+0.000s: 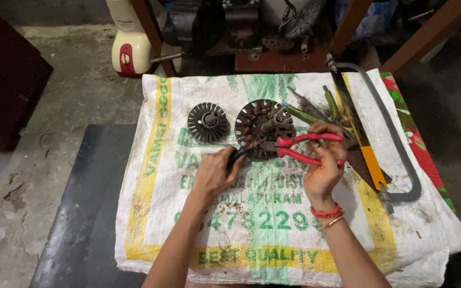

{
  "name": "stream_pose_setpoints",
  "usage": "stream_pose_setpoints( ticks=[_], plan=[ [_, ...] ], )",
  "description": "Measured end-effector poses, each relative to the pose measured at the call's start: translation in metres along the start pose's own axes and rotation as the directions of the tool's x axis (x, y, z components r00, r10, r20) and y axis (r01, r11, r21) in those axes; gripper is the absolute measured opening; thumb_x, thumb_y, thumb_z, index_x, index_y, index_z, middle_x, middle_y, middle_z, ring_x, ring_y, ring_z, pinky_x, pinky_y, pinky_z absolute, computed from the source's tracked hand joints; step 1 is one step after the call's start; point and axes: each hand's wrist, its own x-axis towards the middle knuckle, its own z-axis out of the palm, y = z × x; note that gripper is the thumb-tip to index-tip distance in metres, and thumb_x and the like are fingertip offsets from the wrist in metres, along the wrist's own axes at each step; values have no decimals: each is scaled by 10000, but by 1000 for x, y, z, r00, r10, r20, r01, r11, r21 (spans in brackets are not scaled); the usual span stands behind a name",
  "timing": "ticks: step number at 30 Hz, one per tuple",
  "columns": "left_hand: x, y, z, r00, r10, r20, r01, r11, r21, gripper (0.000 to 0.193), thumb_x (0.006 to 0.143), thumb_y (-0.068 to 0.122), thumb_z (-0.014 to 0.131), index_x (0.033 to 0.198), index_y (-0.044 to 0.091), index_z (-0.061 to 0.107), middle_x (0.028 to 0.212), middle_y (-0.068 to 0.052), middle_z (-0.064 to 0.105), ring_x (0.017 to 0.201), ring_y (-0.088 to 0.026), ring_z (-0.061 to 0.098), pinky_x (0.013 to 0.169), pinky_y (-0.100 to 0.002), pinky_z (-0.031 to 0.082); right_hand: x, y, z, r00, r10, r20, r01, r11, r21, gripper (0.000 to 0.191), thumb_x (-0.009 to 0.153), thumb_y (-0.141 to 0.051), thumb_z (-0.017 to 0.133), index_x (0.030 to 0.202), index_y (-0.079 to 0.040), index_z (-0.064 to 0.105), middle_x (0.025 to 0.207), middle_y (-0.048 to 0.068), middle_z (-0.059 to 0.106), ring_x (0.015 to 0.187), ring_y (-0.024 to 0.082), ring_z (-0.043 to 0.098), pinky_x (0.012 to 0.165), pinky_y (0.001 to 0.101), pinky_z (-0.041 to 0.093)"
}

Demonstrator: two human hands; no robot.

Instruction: The person dismantles a rusted electric motor stator on a woven sack across their lap. They use red-handled pliers to grip and pull copper windings and small parts out of the stator slots, then use a hacksaw to saw through the motor housing, and finally pull at the remaining windings by hand.

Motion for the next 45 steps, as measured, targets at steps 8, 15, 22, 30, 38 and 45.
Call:
stream_pose_setpoints(
  ticks=[8, 15, 22, 30, 38, 45],
  plan=[
    [0, 6, -6, 998, 48, -49, -47, 999, 27, 238, 973, 247, 628, 916, 16, 621, 618, -190, 669, 428, -309, 590, 490, -442, 512, -4, -17, 27, 995, 21, -102, 6, 966, 258, 659, 777, 73, 396, 1424, -35, 456, 1363, 166, 542, 1306, 252, 554, 1016, 485, 618],
    [0, 6, -5, 999, -29, 25, 29, 1000, -4, 244, 995, 244, 591, 953, 7, 624, 624, -166, 675, 375, -273, 556, 413, -417, 492, -5, -25, 27, 993, 84, -82, -57, 955, 290, 892, 784, 72, 373, 1642, -120, 225, 1441, 198, 519, 1381, 301, 518, 1132, 516, 551],
    [1, -3, 2, 996, -50, 77, 50, 999, -5, 279, 1025, 269, 539, 1033, 4, 629, 598, -121, 644, 349, -166, 426, 314, -340, 440, -15, -16, 34, 994, 67, -81, -49, 978, 203, 982, 782, 86, 386, 1692, -164, 114, 1533, 203, 416, 1411, 305, 470, 1176, 526, 520],
    [0, -6, 5, 1000, 3, 25, -4, 1000, 14, 265, 1023, 260, 556, 964, 17, 643, 586, -108, 645, 365, -155, 437, 357, -348, 418, -18, -19, 35, 988, 117, -99, -88, 963, 254, 1024, 746, 86, 402, 1690, -175, 103, 1533, 211, 418, 1403, 313, 483, 1195, 487, 488],
    [0, 0, 0, 1000, 3, 12, -3, 1000, 22, 275, 1017, 269, 570, 950, 10, 637, 583, -121, 641, 358, -190, 465, 371, -372, 441, -20, -22, 47, 993, 85, -82, -73, 987, 140, 1016, 742, 79, 416, 1672, -172, 92, 1526, 200, 436, 1396, 313, 507, 1180, 477, 508],
    [-3, 1, -2, 993, 90, -82, -87, 996, 34, 267, 996, 267, 591, 941, 11, 643, 583, -131, 630, 404, -183, 486, 435, -379, 475, -33, -14, 61, 994, -60, 93, 73, 986, -153, 640, 831, 57, 515, 1419, -72, 299, 1325, 146, 490, 1167, 240, 591, 1027, 388, 554]
  ],
)
